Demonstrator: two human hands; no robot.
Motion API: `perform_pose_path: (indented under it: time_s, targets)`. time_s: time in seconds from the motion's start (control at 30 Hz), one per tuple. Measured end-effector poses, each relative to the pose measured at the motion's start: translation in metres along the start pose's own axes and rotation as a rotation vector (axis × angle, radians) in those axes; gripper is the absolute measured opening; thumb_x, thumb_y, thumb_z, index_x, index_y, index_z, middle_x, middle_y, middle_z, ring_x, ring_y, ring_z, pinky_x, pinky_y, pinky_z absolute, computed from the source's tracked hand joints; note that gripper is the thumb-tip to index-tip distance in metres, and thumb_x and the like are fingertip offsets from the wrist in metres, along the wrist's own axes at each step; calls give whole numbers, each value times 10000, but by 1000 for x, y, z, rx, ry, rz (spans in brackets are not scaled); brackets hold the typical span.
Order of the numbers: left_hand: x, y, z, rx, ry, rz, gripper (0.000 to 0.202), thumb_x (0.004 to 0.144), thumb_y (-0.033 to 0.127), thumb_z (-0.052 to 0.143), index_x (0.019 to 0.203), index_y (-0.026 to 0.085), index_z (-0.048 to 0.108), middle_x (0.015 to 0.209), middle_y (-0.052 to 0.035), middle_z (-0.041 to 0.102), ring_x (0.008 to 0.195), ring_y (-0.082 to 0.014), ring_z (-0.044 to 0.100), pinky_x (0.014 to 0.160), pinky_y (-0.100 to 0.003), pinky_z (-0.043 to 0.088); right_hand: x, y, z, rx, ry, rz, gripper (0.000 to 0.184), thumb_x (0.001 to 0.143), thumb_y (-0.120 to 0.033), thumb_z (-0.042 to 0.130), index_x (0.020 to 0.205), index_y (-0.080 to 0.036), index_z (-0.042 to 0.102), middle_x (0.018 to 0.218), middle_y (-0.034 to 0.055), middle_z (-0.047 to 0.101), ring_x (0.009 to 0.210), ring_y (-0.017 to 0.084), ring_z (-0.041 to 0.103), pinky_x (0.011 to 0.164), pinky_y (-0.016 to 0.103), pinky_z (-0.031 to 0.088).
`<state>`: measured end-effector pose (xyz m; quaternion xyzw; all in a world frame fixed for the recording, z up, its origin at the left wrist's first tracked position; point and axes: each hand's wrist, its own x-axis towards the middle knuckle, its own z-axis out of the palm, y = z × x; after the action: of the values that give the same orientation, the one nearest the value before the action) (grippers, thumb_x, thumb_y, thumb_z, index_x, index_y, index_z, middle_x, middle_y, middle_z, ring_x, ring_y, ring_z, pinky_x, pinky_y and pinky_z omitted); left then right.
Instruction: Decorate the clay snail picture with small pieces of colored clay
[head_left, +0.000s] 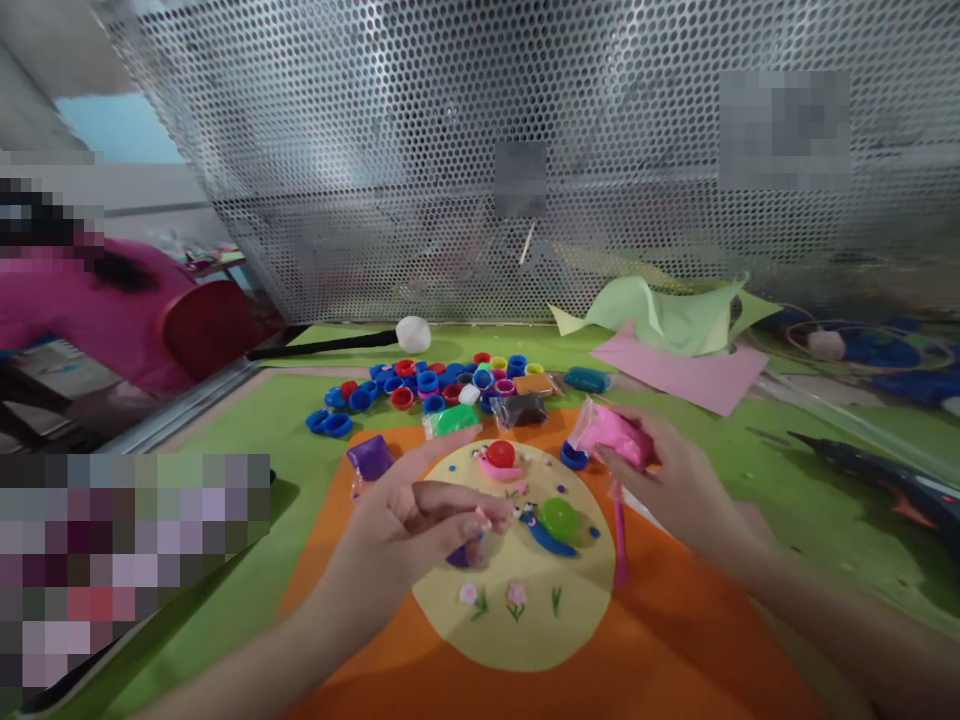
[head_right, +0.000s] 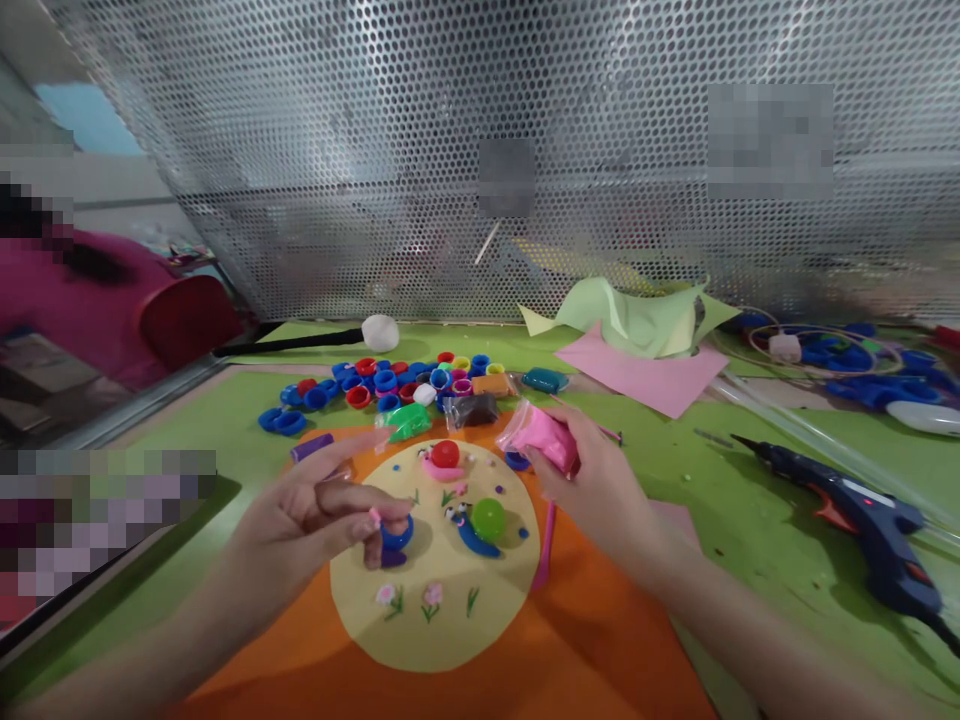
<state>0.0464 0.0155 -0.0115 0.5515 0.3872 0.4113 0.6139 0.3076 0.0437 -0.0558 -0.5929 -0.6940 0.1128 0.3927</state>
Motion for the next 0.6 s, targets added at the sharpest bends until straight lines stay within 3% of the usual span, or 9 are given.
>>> perform_pose_path:
  time_s: [0.2,0.33,0.43,0.6]
  targets:
    - [0,-1,2,34,-47,138,245,745,77,636,899,261,685,657,38,685,548,-77,615,509,-145,526,1,6,2,37,-24,41,332,826,-423,536,1076,-206,524,865,44,618,700,198,574,581,289,466]
    - [0,1,4,119,-74,162,224,742,55,608,720,244,726,610,35,627,486,-44,560,490,-114,501,0,6,2,42,-53,47,297,839,-411,533,1076,-231,524,900,32,626,705,186,582,574,277,466]
    - [1,1,3,189,-82,178,247,764,81,599,778,280,745,661,24,597,501,-40,544,500,-115,494,-1,7,2,39,-52,53,301,835,-403,539,1083,-234,522,919,35,624,719,187,581,584,280,467]
    - [-1,-1,2,301,-93,146,356,846,163,535,1063,421,649,762,30,518,568,-40,510,562,-139,494,-2,8,3,25,-52,66,301,825,-389,546,1081,-231,525,931,43,624,698,192,580,570,290,456]
